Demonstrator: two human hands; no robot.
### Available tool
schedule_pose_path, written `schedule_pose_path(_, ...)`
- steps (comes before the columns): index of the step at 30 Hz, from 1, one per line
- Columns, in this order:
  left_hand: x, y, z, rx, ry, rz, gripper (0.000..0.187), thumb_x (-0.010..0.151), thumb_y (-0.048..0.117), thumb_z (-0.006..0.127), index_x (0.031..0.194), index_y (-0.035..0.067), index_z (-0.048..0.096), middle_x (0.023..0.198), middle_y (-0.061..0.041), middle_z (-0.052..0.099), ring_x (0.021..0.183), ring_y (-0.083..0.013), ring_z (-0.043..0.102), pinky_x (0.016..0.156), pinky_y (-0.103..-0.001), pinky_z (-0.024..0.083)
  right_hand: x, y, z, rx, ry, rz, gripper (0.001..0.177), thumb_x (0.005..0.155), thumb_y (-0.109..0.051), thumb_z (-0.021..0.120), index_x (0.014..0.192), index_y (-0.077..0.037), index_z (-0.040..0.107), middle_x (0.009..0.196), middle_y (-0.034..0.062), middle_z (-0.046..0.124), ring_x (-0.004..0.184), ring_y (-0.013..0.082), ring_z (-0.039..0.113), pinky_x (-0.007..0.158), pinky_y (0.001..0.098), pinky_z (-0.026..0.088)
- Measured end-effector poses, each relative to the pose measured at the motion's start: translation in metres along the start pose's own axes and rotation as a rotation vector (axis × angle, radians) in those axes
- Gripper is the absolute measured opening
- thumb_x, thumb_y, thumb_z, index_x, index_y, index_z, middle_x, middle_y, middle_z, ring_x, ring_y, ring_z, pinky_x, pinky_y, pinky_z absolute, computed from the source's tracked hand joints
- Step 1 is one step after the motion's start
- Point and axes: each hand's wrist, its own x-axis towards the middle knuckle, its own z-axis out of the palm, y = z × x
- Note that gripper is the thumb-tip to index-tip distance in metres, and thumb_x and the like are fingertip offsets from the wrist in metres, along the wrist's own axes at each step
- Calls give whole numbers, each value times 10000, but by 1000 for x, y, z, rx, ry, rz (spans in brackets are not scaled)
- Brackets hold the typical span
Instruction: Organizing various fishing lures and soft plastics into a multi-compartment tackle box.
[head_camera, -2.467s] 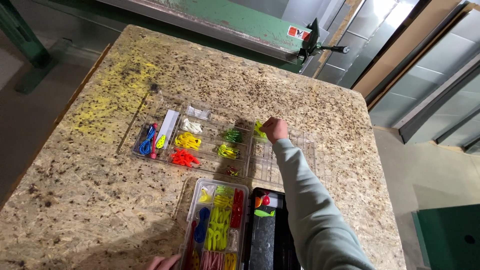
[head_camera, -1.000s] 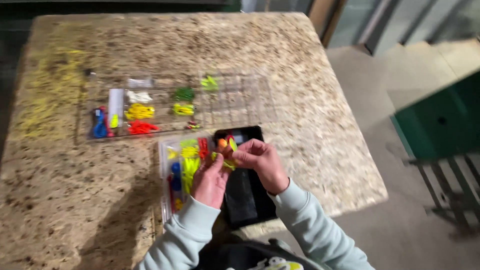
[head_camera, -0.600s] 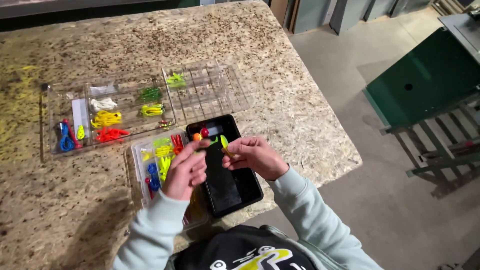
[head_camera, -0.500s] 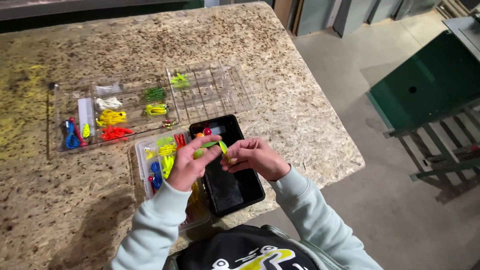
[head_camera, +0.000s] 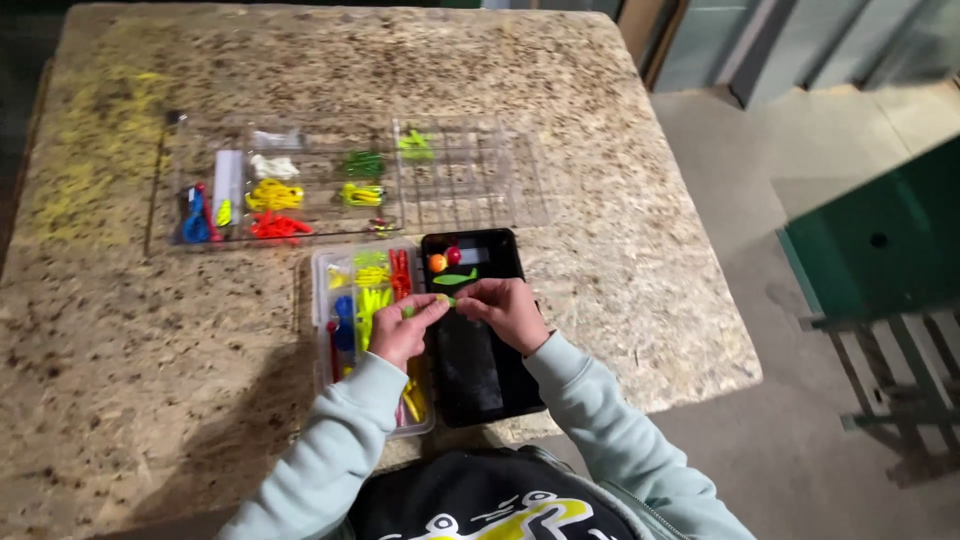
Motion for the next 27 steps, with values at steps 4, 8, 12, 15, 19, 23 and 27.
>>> schedule_pose_path(4, 21, -21, -41, -57, 23, 20, 512, 884, 211, 963, 1322, 35, 765, 767, -51, 562, 414, -43, 397, 353, -211, 331, 39, 58, -1, -265, 9, -26, 251, 895, -313, 963, 1051, -128, 900, 819, 87, 849, 751, 202, 826, 753, 332, 653)
schedule_pose_path(8, 18, -29, -96, -335, 31, -56, 380, 973, 155, 671, 1340, 80, 609, 721, -35, 495, 518, -100, 458, 483, -256, 383, 69, 103, 5, -570, 32, -17, 173, 898, -295, 926, 1009, -165, 899, 892, 79, 833, 858, 331, 818, 799, 427, 664)
schedule_pose_path(12, 14, -53, -150, -471, -42, -65, 463, 986, 36, 507, 1445, 78, 557, 880, -91, 588, 745, -207, 573, 726, -376, 511, 83, 105, 16, -745, 18, 10, 277, 899, -341, 884, 1066, -122, 868, 1008, 80, 733, 946, 408, 782, 858, 525, 665)
schedule_pose_path(15, -16, -52, -152, -493, -11, -32, 432, 1033, -25, 470, 1460, 20, 516, 979, -140, 599, 870, -228, 605, 845, -414, 539, 84, 105, 21, -813, 6, -8, 221, 913, -322, 860, 1042, -143, 857, 1020, 63, 663, 997, 421, 760, 878, 516, 662)
schedule_pose_path(19, -40, -49, -134, -497, 24, -29, 441, 1037, -67, 495, 1475, -19, 495, 1043, -219, 655, 922, -283, 665, 880, -461, 579, 77, 90, 26, -876, 2, -3, 181, 918, -286, 853, 1023, -138, 856, 1042, 70, 646, 1033, 397, 741, 899, 492, 648)
schedule_pose_path(23, -49, -38, -113, -432, -63, -100, 370, 1066, -44, 490, 1430, 14, 508, 1217, -285, 676, 1134, -395, 683, 1031, -532, 557, 67, 77, 34, -967, 104, 6, 174, 882, -358, 859, 973, -213, 826, 1032, -4, 585, 1090, 294, 689, 875, 440, 654)
schedule_pose_path(27, -53, -28, -96, -361, -115, -120, 355, 1081, -23, 526, 1435, -12, 514, 1237, -246, 612, 1215, -433, 673, 1139, -592, 545, 64, 90, 37, -973, 183, -94, 158, 883, -374, 851, 938, -229, 816, 983, -15, 592, 1035, 267, 682, 856, 406, 643)
